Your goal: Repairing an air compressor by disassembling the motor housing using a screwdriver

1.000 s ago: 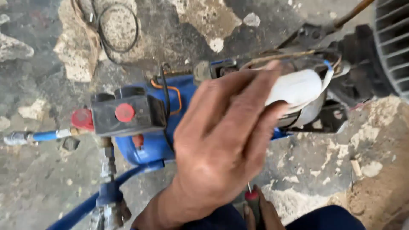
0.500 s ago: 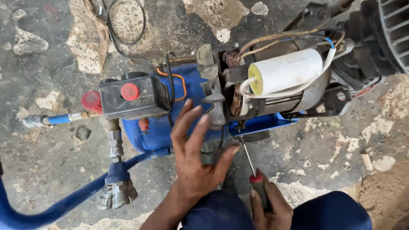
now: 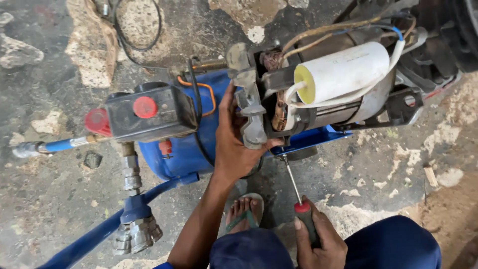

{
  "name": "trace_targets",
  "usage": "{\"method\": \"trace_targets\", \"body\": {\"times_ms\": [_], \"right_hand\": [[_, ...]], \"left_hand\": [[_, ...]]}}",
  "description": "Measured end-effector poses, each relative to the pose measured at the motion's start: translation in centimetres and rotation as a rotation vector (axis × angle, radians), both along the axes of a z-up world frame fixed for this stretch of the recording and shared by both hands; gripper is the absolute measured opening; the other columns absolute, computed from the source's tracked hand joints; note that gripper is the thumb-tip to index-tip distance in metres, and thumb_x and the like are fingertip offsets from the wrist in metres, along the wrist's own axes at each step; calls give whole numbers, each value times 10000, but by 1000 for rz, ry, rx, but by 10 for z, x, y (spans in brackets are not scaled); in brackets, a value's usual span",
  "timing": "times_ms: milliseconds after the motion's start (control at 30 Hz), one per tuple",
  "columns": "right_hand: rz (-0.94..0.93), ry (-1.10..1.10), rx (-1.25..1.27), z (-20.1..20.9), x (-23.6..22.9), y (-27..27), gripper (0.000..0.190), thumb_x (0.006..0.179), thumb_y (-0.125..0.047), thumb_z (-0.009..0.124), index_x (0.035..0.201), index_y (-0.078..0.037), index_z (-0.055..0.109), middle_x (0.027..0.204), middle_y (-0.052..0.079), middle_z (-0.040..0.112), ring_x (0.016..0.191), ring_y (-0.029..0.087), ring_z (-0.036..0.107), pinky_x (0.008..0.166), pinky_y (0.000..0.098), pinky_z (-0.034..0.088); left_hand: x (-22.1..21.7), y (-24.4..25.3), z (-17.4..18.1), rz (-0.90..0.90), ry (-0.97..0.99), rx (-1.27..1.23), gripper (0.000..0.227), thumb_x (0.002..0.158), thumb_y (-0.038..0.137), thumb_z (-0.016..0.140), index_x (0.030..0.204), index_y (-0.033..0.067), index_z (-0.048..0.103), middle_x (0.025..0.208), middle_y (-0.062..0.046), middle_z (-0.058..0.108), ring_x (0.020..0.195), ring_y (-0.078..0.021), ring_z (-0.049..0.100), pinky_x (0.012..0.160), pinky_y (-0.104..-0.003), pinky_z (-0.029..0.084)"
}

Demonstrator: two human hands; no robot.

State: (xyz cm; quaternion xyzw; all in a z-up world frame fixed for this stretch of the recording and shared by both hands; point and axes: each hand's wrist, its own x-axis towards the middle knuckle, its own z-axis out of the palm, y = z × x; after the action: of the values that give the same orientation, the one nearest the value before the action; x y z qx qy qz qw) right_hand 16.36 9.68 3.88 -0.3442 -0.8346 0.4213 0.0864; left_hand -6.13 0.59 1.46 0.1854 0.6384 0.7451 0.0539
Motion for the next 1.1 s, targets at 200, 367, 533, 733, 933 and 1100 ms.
{"method": "trace_targets", "body": {"times_ms": [200, 367, 533, 733, 933, 1100], "right_hand": [[-81, -53, -37, -6, 2, -7, 378, 844, -118, 714, 1208, -16, 743, 1017, 144, 836, 569, 127, 687, 567, 259, 530], [-273, 32, -663, -32, 29, 3, 439, 898, -21, 634, 1317, 74, 721, 585, 174, 669, 399, 184, 493, 382, 316, 371], [-80, 67, -1084, -24, 15, 26, 507, 927, -193, 585, 1350, 82, 532, 686, 140, 587, 380, 159, 436, 344, 325, 329], [-105, 226, -735, -66, 42, 19, 337, 748, 160, 712, 1015, 43, 542, 853, 181, 638, 545, 198, 596, 506, 325, 501], [-230, 174, -388, -33, 26, 0, 263, 878, -16, 650, 1078, 148, 697, 819, 235, 742, 623, 270, 726, 617, 370, 618], [-338, -34, -1036, -37, 27, 22, 620, 1025, -354, 408, 1365, 115, 630, 697, 306, 696, 385, 259, 528, 372, 344, 349]], "left_hand": [[5, 13, -25, 70, 91, 141, 1033, 798, 131, 912, 1605, 104, 268, 1467, -158, 567, 1250, -313, 691, 1045, -450, 649], [5, 10, -20, 150, 139, 35, 1105, 686, 106, 972, 1567, 79, 305, 1348, -142, 662, 1158, -274, 727, 967, -396, 658], [2, 11, -23, 140, 85, 90, 1004, 732, -30, 891, 1551, 79, 320, 1374, -153, 620, 1147, -281, 711, 890, -396, 714], [3, 12, -35, 153, 45, 128, 1028, 700, 32, 935, 1540, 64, 343, 1425, -132, 579, 1216, -257, 659, 1060, -395, 590], [8, 13, -41, 194, 52, 103, 1011, 698, 165, 942, 1507, 42, 348, 1403, -135, 574, 1192, -259, 662, 1066, -392, 568], [8, 14, -37, 197, 43, 47, 1037, 661, 170, 971, 1484, 59, 349, 1357, -131, 598, 1168, -267, 683, 1044, -402, 589]]}}
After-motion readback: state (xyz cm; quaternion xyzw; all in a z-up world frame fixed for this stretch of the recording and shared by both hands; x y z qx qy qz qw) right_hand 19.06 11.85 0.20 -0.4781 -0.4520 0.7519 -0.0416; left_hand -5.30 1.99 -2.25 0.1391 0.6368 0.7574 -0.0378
